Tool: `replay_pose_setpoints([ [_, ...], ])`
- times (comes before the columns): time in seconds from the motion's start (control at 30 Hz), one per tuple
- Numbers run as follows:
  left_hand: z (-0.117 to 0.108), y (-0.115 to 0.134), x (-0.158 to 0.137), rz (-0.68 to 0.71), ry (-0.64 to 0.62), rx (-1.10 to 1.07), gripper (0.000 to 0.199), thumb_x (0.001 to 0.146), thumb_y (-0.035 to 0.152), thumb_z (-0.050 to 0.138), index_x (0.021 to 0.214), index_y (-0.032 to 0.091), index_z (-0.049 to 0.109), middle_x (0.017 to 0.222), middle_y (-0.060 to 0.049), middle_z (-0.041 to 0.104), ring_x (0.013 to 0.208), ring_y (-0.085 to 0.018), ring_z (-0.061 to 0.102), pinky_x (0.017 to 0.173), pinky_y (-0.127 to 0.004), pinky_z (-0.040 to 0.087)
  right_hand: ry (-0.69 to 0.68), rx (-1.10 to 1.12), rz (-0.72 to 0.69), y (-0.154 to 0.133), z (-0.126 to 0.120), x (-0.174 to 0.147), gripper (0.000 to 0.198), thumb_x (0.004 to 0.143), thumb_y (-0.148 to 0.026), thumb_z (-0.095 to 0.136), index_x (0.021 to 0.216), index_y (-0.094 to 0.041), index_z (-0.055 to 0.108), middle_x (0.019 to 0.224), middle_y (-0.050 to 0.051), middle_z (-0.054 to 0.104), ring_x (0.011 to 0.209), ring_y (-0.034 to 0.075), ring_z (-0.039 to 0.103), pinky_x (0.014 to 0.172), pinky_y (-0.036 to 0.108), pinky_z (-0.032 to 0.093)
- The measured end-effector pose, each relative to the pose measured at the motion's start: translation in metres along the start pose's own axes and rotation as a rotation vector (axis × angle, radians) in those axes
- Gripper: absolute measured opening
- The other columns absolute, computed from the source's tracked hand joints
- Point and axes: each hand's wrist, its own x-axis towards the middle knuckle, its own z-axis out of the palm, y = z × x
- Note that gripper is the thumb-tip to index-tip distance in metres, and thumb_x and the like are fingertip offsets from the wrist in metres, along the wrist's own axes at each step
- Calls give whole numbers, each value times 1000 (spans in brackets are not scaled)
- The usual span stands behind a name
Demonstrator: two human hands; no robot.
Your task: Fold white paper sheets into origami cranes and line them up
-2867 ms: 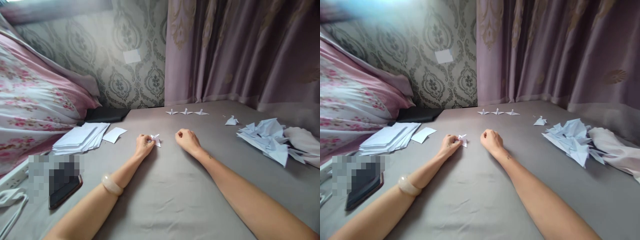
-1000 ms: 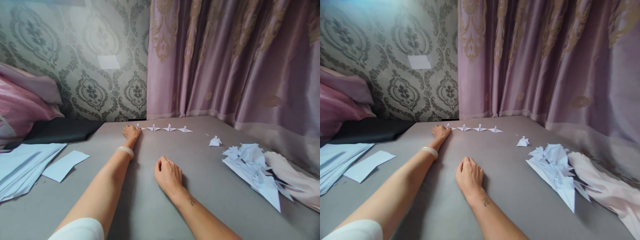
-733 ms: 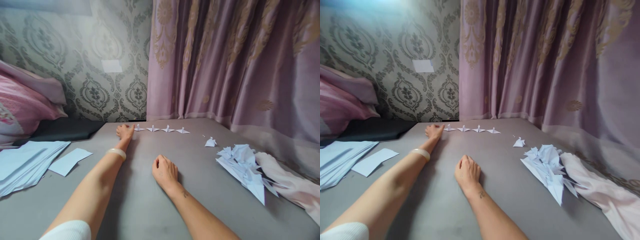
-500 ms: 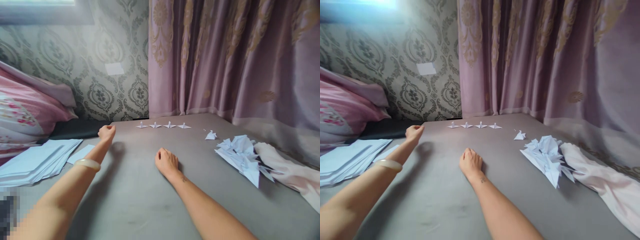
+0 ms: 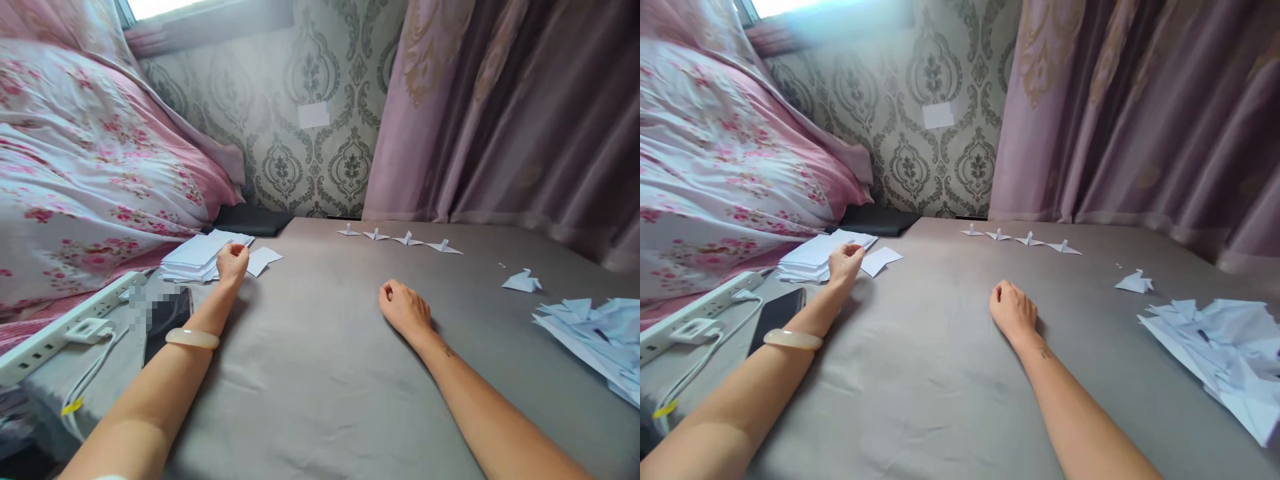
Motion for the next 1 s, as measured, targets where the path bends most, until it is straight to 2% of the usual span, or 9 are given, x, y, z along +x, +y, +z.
replay_pose_setpoints([
  [0.17, 1, -4, -10, 105, -150, 47, 40, 65, 41, 61, 93, 13, 64, 93, -9, 66, 88, -23, 60, 84, -33, 46, 6, -10, 5, 0, 1, 1, 23, 87, -32, 38, 88, -24, 59, 93, 4, 68, 81, 22, 62, 59, 29, 29],
  [0.27, 3, -4, -15, 201, -264, 236, 45, 65, 46, 62, 95, 13, 65, 100, -13, 64, 98, -28, 58, 90, -38, 44, 6, -15, 0, 1, 3, 2, 22, 87, -33, 38, 87, -24, 58, 92, 3, 68, 79, 21, 61, 59, 29, 28],
  [0.4, 2, -4, -21, 294, -361, 464, 39, 70, 44, 60, 94, 14, 67, 102, -16, 64, 101, -33, 57, 87, -40, 44, 9, -20, -12, 1, 5, 2, 20, 86, -33, 39, 87, -24, 58, 90, 3, 67, 77, 20, 59, 58, 28, 28],
  [0.53, -3, -3, -27, 326, -379, 451, 23, 77, 32, 52, 82, 17, 69, 96, -14, 67, 96, -31, 60, 80, -37, 45, 12, -15, -28, 0, 4, 0, 19, 86, -32, 40, 86, -24, 58, 90, 3, 66, 76, 19, 58, 58, 28, 28],
  [0.7, -4, 10, -33, 358, -360, 353, 21, 78, 25, 49, 82, 17, 67, 84, -11, 69, 84, -27, 63, 76, -35, 45, 38, 8, -35, 2, 5, 0, 19, 85, -31, 41, 83, -24, 58, 88, 3, 66, 75, 20, 58, 57, 28, 29],
  [0.8, -1, 29, -45, 349, -396, 87, 27, 84, 35, 44, 90, 16, 63, 82, -7, 67, 77, -19, 62, 72, -30, 47, 81, 125, -21, 4, 8, 2, 19, 84, -32, 44, 81, -24, 60, 83, 3, 67, 75, 20, 59, 60, 29, 34],
  [0.9, 1, 51, -68, 82, -585, -621, 32, 77, 45, 59, 89, 16, 58, 83, -4, 65, 76, -17, 62, 70, -29, 50, 131, 443, -51, 3, 9, 4, 25, 83, -41, 49, 81, -21, 63, 80, 4, 68, 77, 19, 61, 70, 30, 42],
  [0.93, 1, 59, -78, -10, -662, -753, 34, 73, 45, 65, 88, 16, 57, 82, -3, 64, 73, -15, 61, 69, -29, 51, 120, 577, -62, 1, 8, 4, 30, 82, -46, 51, 82, -19, 64, 83, 6, 69, 79, 19, 62, 73, 30, 44],
  [1.0, 0, 71, -98, -129, -826, -880, 33, 70, 42, 70, 86, 16, 58, 82, -2, 64, 71, -13, 60, 67, -27, 51, 34, 834, -35, -5, 4, 2, 43, 80, -57, 52, 88, -18, 66, 92, 9, 70, 89, 21, 63, 75, 30, 46],
])
